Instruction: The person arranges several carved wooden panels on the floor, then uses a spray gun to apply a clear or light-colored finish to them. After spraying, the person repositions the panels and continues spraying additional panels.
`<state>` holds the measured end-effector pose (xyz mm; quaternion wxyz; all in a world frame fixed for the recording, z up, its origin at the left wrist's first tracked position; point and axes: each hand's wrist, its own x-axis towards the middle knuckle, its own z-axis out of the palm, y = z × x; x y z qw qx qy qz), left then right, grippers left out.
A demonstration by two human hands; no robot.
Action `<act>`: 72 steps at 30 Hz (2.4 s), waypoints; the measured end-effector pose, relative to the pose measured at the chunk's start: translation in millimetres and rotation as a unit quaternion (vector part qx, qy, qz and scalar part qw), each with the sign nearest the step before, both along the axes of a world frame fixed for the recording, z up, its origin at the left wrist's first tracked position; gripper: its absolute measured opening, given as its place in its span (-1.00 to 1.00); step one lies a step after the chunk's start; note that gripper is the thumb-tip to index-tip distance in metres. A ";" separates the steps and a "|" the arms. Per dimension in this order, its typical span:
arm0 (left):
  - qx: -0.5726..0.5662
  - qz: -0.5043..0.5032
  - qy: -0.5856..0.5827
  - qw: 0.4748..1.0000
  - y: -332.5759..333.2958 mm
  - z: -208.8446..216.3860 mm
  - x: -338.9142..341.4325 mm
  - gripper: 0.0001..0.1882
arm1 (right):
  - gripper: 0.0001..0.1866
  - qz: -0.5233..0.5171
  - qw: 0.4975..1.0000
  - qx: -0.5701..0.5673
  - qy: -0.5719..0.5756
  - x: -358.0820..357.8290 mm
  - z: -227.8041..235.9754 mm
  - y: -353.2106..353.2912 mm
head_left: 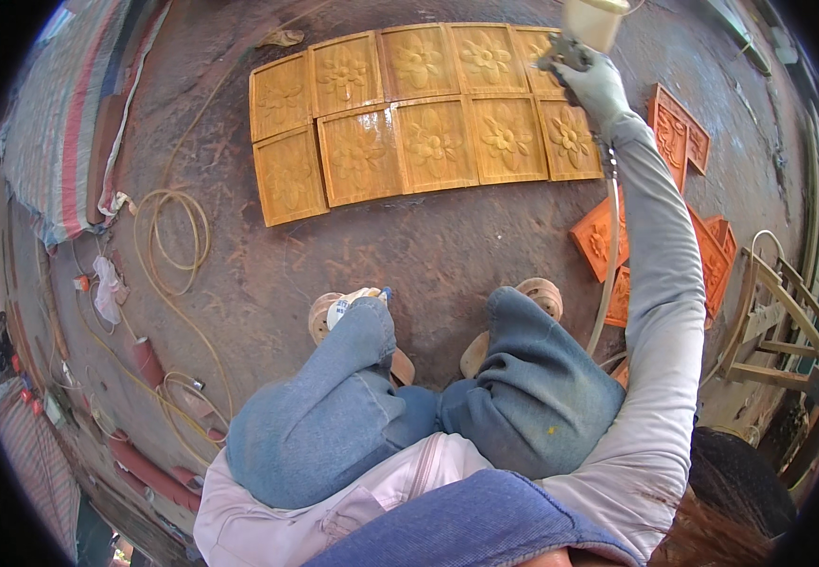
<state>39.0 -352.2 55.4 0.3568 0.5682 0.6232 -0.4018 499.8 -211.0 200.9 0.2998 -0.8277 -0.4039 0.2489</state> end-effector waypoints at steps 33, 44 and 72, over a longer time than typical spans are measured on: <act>0.430 -0.019 -0.505 0.749 68.3 51.5 24.2 -0.62 | -0.67 0.227 0.941 0.083 0.235 -79.7 10.4 31.0; 0.227 -0.117 -0.382 0.888 239.7 135.2 192.5 -0.62 | -0.66 0.146 0.933 0.034 0.326 -105.9 38.8 -15.9; 0.197 0.040 -0.469 0.860 229.7 69.6 191.9 -0.44 | -0.62 0.150 0.933 0.018 0.328 -107.0 20.4 -5.1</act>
